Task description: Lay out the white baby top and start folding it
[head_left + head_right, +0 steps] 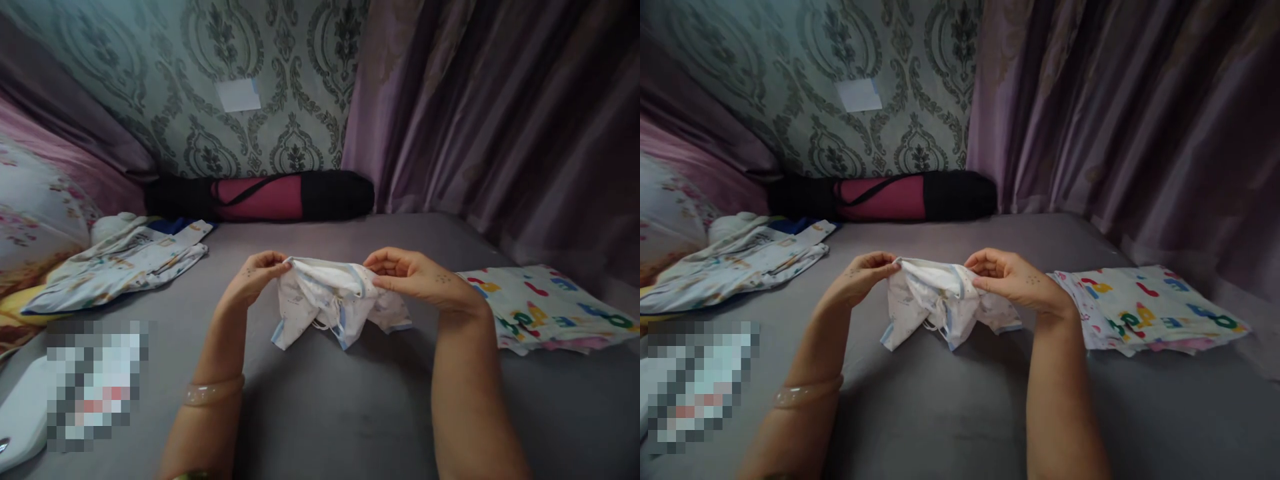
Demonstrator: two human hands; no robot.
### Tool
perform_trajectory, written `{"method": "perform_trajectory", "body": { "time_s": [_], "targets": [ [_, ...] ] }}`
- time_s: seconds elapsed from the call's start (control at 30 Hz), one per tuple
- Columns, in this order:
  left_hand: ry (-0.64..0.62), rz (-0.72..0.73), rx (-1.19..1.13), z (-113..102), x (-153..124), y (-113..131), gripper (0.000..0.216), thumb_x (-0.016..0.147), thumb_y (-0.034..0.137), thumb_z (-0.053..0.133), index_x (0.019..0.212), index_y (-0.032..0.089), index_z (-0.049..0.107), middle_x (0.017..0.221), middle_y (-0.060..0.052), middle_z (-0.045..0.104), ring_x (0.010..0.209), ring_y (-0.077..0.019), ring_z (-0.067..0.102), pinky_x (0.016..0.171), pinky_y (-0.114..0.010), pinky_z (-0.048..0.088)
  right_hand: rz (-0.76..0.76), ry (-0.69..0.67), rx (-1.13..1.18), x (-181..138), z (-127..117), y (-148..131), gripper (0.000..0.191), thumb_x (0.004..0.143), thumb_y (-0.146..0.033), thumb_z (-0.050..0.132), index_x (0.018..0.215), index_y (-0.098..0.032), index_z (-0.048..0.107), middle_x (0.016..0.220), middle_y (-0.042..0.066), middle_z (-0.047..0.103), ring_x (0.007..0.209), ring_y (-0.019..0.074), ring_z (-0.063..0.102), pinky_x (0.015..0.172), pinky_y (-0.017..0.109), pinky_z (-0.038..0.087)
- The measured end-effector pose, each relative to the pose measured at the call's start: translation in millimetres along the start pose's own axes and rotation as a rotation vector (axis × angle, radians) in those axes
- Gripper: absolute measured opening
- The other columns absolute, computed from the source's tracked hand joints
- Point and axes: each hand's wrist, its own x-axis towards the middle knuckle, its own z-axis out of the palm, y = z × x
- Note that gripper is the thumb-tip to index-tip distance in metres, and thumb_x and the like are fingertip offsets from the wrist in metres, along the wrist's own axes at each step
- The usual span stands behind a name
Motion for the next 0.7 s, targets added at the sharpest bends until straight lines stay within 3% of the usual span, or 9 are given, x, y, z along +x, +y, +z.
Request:
{"method": "perform_trajectory", "body": {
  "time_s": [0.13, 0.27, 0.33, 0.43, 0.53, 0.7],
  "targets": [
    [0.198, 0.142, -0.082, 8.0, -0.6, 8.4, 0.037, 0.061, 0.042, 0.079, 0.085, 0.015, 0.069, 0.075, -0.003, 0.066, 0.066, -0.0117, 0.057, 0.062, -0.024, 0.045, 0.008, 0.009, -0.033, -1.8, 3.9, -4.6, 0.035, 0.074, -0.037, 0.071, 0.103, -0.021, 0.061, 0.097, 0.005, 0.069, 0.090, 0.0163, 0.064, 0.079, 0.030, 0.051],
    [0.376, 0.477, -0.035, 9.7, -24.8, 40.1, 0.030, 0.076, 0.040, 0.067, 0.099, 0.021, 0.069, 0.088, -0.002, 0.068, 0.072, -0.0110, 0.058, 0.062, -0.021, 0.045, -0.086, 0.204, -0.040, -13.5, 5.9, -13.2, 0.036, 0.071, -0.042, 0.072, 0.101, -0.023, 0.064, 0.091, 0.004, 0.070, 0.084, 0.0197, 0.066, 0.072, 0.033, 0.053],
    [0.358, 0.517, 0.069, 6.3, -36.7, 51.6, 0.028, 0.080, 0.040, 0.063, 0.100, 0.022, 0.070, 0.088, -0.003, 0.068, 0.071, -0.0111, 0.057, 0.060, -0.020, 0.044, -0.120, 0.330, -0.101, -15.4, 4.4, -13.1, 0.034, 0.071, -0.044, 0.072, 0.098, -0.023, 0.067, 0.090, 0.005, 0.070, 0.084, 0.0215, 0.066, 0.073, 0.035, 0.053],
    [0.232, 0.448, 0.314, -0.2, -40.8, 51.2, 0.026, 0.078, 0.039, 0.065, 0.096, 0.020, 0.072, 0.081, -0.003, 0.066, 0.066, -0.0114, 0.054, 0.054, -0.020, 0.040, -0.136, 0.481, -0.245, -9.4, 4.0, -9.4, 0.026, 0.075, -0.041, 0.069, 0.092, -0.022, 0.068, 0.092, 0.006, 0.070, 0.086, 0.0217, 0.065, 0.077, 0.036, 0.052],
    [0.113, 0.373, 0.437, -2.5, -31.4, 37.3, 0.026, 0.077, 0.038, 0.067, 0.095, 0.019, 0.072, 0.080, -0.003, 0.066, 0.067, -0.0123, 0.054, 0.054, -0.019, 0.039, -0.147, 0.447, -0.304, -2.7, 7.7, -8.5, 0.024, 0.081, -0.036, 0.062, 0.100, -0.022, 0.067, 0.097, 0.006, 0.070, 0.089, 0.0207, 0.064, 0.080, 0.035, 0.051],
    [0.034, 0.256, 0.340, -0.4, -18.9, 21.3, 0.025, 0.075, 0.039, 0.070, 0.090, 0.019, 0.070, 0.079, -0.004, 0.064, 0.067, -0.0120, 0.053, 0.056, -0.020, 0.040, -0.126, 0.444, -0.429, -2.2, 10.3, -8.9, 0.021, 0.085, -0.031, 0.055, 0.101, -0.023, 0.067, 0.099, 0.004, 0.070, 0.088, 0.0201, 0.063, 0.078, 0.033, 0.050]
  ]
}}
